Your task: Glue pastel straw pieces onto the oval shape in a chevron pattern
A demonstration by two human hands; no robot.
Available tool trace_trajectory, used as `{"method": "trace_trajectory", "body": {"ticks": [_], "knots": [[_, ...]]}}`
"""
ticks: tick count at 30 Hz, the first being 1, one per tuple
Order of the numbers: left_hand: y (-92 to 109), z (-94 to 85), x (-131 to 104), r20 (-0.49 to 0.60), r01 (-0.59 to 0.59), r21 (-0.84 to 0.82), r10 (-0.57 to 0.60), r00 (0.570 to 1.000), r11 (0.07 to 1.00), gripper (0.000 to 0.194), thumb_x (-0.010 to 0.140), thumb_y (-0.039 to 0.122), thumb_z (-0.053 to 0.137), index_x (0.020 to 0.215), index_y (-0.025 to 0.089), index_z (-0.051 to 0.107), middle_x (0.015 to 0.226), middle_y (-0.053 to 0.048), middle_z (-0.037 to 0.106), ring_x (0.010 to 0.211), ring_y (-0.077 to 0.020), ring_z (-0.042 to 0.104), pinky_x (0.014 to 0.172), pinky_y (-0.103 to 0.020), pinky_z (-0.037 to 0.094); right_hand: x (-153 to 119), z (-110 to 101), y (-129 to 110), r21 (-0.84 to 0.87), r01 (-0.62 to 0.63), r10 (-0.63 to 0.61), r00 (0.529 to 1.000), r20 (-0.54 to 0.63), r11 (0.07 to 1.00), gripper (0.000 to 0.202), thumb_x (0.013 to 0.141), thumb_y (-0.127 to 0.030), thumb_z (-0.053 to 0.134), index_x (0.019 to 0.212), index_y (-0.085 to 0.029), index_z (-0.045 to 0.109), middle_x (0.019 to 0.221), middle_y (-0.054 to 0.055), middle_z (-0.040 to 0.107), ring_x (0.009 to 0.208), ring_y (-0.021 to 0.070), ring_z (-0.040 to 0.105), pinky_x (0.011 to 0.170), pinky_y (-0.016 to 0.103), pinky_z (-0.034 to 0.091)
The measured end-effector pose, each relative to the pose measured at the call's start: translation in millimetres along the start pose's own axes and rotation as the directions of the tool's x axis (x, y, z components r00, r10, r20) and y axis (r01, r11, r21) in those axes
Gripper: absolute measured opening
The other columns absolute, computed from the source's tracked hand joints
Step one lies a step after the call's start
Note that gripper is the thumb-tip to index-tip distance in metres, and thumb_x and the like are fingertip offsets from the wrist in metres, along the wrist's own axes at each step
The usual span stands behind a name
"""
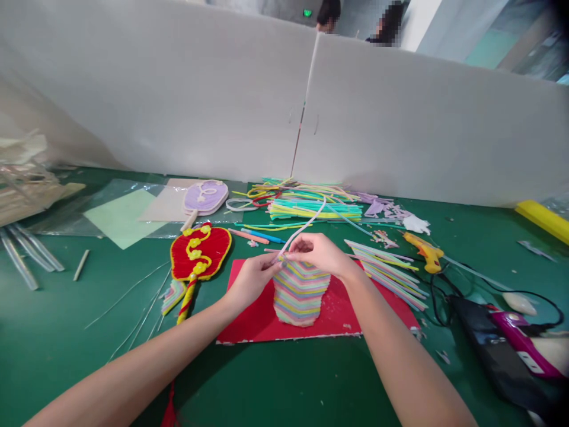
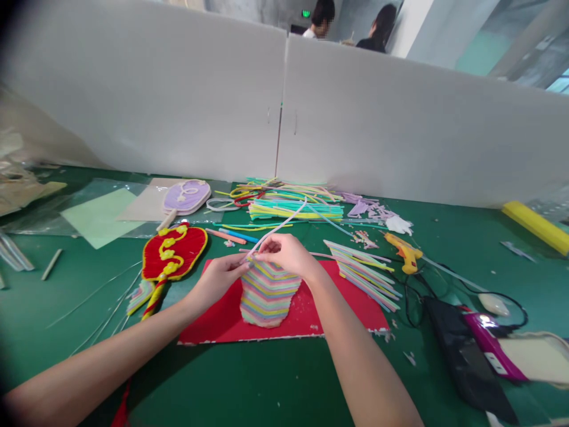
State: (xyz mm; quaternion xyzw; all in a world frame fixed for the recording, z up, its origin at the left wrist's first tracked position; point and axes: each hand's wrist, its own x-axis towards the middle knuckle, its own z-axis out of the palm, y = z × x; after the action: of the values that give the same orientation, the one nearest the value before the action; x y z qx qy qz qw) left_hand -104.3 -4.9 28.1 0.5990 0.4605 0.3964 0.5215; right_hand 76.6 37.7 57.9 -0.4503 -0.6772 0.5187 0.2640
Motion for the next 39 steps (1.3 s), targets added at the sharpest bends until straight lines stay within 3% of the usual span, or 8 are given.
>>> {"method": "trace_trajectory", "body": {"ticks": [11, 14, 19, 22, 26, 30, 36, 39], "knots": [[-4, 1.4, -1, -0.040, -0.003, 0.013, 0.003, 0.999, 1.000, 0.038, 0.082, 0.044, 0.055, 0.099, 0.015, 0.073, 0.095, -0.007, 0.073, 0.094, -0.0263, 0.062, 0.081, -0.033, 0.048, -2, 3, -6, -0.018, 0.001, 0.000, 1.000, 0.004, 1.000, 0.028, 0.070, -0.042, 0.071, 0.077, -0.016, 0.063, 0.070, 0.000, 0.061, 0.061, 0.0111, 0.054, 0.054, 0.023, 0.043], [-5, 1.3, -1, -0.052, -0.002, 0.052, 0.004, 0.999, 0.999, 0.038, 0.084, 0.042, 0.053, 0.100, 0.014, 0.072, 0.093, -0.006, 0.073, 0.091, -0.0254, 0.062, 0.080, -0.033, 0.047, -1, -4, -2, -0.125, 0.094, -0.099, 0.994, -0.039, 0.988, 0.019, 0.076, -0.036, 0.067, 0.083, -0.017, 0.066, 0.076, 0.001, 0.063, 0.069, 0.0139, 0.058, 0.062, 0.026, 0.047], [-1, 0.5, -3, -0.055, -0.024, 0.066, 0.028, 0.998, 0.998, 0.035, 0.085, 0.040, 0.053, 0.101, 0.016, 0.072, 0.095, -0.006, 0.073, 0.094, -0.0253, 0.062, 0.083, -0.033, 0.048, -1, -20, 6, -0.529, 0.382, -0.513, 0.850, -0.122, 0.758, 0.025, 0.084, -0.023, 0.061, 0.109, -0.027, 0.066, 0.110, 0.005, 0.061, 0.109, 0.0200, 0.055, 0.098, 0.037, 0.042], [1, 0.0, -4, -0.032, -0.041, 0.064, 0.043, 0.999, 0.997, 0.034, 0.086, 0.039, 0.053, 0.101, 0.017, 0.072, 0.096, -0.005, 0.073, 0.096, -0.0249, 0.063, 0.084, -0.032, 0.048, -2, -23, 6, -0.652, 0.427, -0.624, 0.776, -0.092, 0.627, 0.033, 0.085, -0.024, 0.061, 0.118, -0.030, 0.061, 0.124, 0.006, 0.056, 0.122, 0.0208, 0.048, 0.105, 0.040, 0.036], [0, -0.3, -4, -0.007, -0.058, 0.072, 0.058, 0.998, 0.996, 0.035, 0.087, 0.040, 0.052, 0.103, 0.017, 0.071, 0.097, -0.005, 0.073, 0.096, -0.0243, 0.063, 0.083, -0.031, 0.048, -1, -22, 2, -0.693, 0.491, -0.686, 0.727, -0.008, 0.528, 0.016, 0.086, -0.027, 0.061, 0.099, -0.028, 0.069, 0.125, 0.004, 0.059, 0.121, 0.0211, 0.050, 0.104, 0.041, 0.036], [-1, -0.5, -4, -0.001, -0.066, 0.089, 0.066, 0.998, 0.994, 0.037, 0.086, 0.042, 0.052, 0.103, 0.015, 0.070, 0.096, -0.005, 0.072, 0.092, -0.0235, 0.062, 0.080, -0.031, 0.048, 0, -21, 1, -0.639, 0.534, -0.658, 0.751, 0.057, 0.554, 0.010, 0.088, -0.028, 0.058, 0.090, -0.024, 0.068, 0.097, 0.001, 0.071, 0.098, 0.0170, 0.063, 0.103, 0.041, 0.034], [-2, 0.0, -3, 0.004, -0.047, 0.099, 0.047, 0.999, 0.994, 0.038, 0.086, 0.042, 0.051, 0.102, 0.014, 0.070, 0.091, -0.006, 0.071, 0.087, -0.0221, 0.061, 0.076, -0.029, 0.047, -3, -21, 0, -0.592, 0.522, -0.614, 0.787, 0.058, 0.614, 0.013, 0.088, -0.030, 0.058, 0.082, -0.022, 0.066, 0.084, -0.001, 0.070, 0.085, 0.0146, 0.064, 0.106, 0.041, 0.029], [0, 0.3, -3, -0.015, -0.048, 0.091, 0.050, 0.999, 0.995, 0.036, 0.084, 0.041, 0.054, 0.102, 0.015, 0.070, 0.093, -0.006, 0.071, 0.088, -0.0219, 0.062, 0.076, -0.029, 0.047, -4, -25, -3, -0.580, 0.544, -0.622, 0.779, 0.079, 0.607, 0.015, 0.089, -0.031, 0.057, 0.083, -0.021, 0.067, 0.082, 0.001, 0.067, 0.083, 0.0143, 0.061, 0.097, 0.036, 0.036]]}}
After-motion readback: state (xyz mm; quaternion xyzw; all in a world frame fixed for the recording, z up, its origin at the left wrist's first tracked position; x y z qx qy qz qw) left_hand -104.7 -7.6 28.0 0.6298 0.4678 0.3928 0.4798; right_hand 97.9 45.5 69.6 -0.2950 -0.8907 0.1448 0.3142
